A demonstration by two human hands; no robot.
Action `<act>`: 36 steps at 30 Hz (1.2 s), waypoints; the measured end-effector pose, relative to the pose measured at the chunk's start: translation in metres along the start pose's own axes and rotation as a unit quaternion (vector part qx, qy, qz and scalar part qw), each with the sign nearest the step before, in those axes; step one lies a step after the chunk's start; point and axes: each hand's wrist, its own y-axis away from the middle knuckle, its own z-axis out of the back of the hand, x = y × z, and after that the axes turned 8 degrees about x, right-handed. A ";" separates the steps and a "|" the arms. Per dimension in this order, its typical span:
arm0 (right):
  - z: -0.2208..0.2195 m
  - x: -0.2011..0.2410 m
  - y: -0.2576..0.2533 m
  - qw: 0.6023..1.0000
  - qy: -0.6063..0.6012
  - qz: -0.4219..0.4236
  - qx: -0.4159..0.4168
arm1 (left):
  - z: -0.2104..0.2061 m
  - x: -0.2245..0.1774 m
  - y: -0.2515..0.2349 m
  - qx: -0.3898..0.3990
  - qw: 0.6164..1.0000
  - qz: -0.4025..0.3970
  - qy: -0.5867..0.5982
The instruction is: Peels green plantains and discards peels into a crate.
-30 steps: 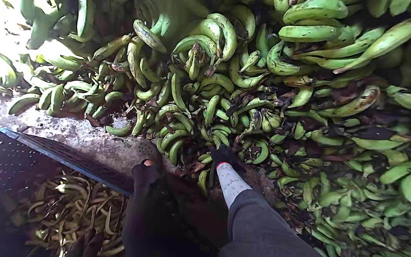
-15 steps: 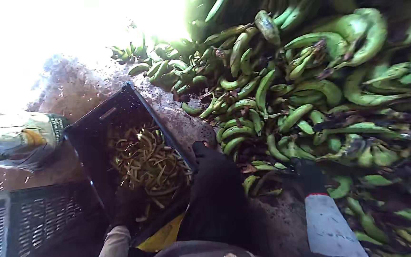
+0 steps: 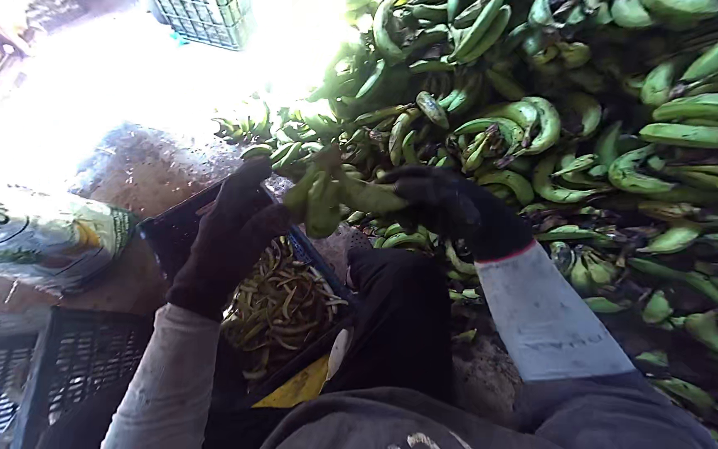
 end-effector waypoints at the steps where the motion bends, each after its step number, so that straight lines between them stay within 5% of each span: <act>1: -0.010 0.005 -0.019 0.999 -0.025 0.026 0.035 | 0.008 -0.008 -0.001 0.014 0.999 -0.029 0.039; 4: -0.051 -0.020 -0.082 0.985 -0.151 0.048 0.075 | 0.011 -0.021 0.022 0.006 1.000 0.028 0.001; 7: -0.107 -0.108 -0.122 0.972 -0.218 0.052 0.069 | -0.018 0.024 0.059 -0.037 0.979 0.180 -0.093; 10: -0.151 -0.188 -0.134 0.999 0.039 0.020 -0.004 | -0.052 0.070 0.089 0.029 0.911 0.376 -0.165; 12: -0.176 -0.188 -0.123 0.973 0.213 -0.091 -0.003 | -0.074 0.079 0.104 0.070 0.869 0.456 -0.177; 16: -0.202 -0.207 -0.138 0.924 0.268 -0.272 0.028 | -0.097 0.080 0.113 0.130 0.821 0.538 -0.137; 22: -0.173 -0.233 -0.165 0.926 0.242 -0.261 -0.128 | -0.071 0.066 0.130 0.157 0.804 0.566 -0.094; 28: -0.181 -0.210 -0.171 0.943 0.248 -0.213 -0.058 | -0.030 0.085 0.138 -0.172 0.888 0.426 0.030; 30: -0.192 -0.207 -0.166 0.964 0.209 -0.161 0.039 | -0.033 0.096 0.125 -0.159 0.894 0.416 -0.044; 33: -0.197 -0.188 -0.151 0.944 0.229 -0.104 0.211 | -0.051 0.111 0.105 -0.021 0.875 0.408 -0.259; 36: -0.207 -0.204 -0.146 0.921 0.298 -0.129 0.216 | -0.074 0.121 0.105 0.092 0.815 0.458 -0.343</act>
